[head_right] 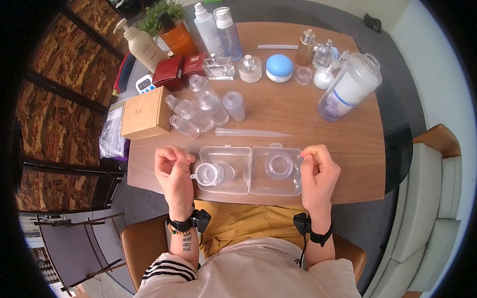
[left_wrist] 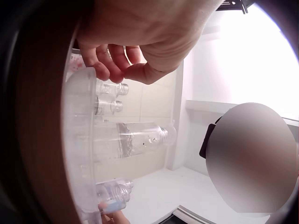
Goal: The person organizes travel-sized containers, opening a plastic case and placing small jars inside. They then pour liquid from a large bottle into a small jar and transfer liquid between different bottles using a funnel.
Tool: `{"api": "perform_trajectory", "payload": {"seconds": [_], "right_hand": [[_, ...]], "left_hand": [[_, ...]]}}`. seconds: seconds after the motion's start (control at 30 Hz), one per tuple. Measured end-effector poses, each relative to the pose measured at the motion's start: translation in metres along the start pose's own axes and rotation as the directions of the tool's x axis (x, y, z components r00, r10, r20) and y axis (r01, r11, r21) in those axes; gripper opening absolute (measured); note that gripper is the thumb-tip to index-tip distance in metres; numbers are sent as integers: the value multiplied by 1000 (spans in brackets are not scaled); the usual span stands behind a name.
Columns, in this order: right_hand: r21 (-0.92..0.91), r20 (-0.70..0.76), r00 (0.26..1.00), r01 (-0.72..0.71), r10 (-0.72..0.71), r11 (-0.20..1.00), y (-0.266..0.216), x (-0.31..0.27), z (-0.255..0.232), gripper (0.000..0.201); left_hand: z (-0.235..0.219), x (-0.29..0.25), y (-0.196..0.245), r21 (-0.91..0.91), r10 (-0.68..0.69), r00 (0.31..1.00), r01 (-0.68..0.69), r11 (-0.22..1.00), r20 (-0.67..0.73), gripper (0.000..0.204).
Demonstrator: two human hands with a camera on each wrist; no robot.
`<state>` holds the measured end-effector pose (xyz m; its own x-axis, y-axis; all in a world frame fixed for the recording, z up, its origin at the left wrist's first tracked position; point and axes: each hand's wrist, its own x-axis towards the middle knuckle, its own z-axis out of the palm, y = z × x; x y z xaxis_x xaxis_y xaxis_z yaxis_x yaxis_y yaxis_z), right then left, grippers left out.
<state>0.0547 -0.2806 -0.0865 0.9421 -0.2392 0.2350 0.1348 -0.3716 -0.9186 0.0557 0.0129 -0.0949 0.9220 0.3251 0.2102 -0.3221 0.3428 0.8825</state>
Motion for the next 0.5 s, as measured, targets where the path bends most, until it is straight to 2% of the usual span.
{"api": "perform_trajectory", "payload": {"seconds": [0.17, 0.23, 0.5], "right_hand": [[48, -101, 995, 7, -2, 999, 0, -1, 5, 14], [-7, -75, 997, 28, -29, 1000, 0, -1, 2, 21], [-5, -97, 995, 35, -35, 999, 3, -1, 2, 35]], "left_hand": [[-4, -1, -4, -156, 1, 1000, 2, 988, 20, 21], [-5, -2, -5, -140, 4, 1000, -1, 990, 22, 21], [-5, -3, -5, -96, -50, 998, 47, 994, -32, 22]]}}
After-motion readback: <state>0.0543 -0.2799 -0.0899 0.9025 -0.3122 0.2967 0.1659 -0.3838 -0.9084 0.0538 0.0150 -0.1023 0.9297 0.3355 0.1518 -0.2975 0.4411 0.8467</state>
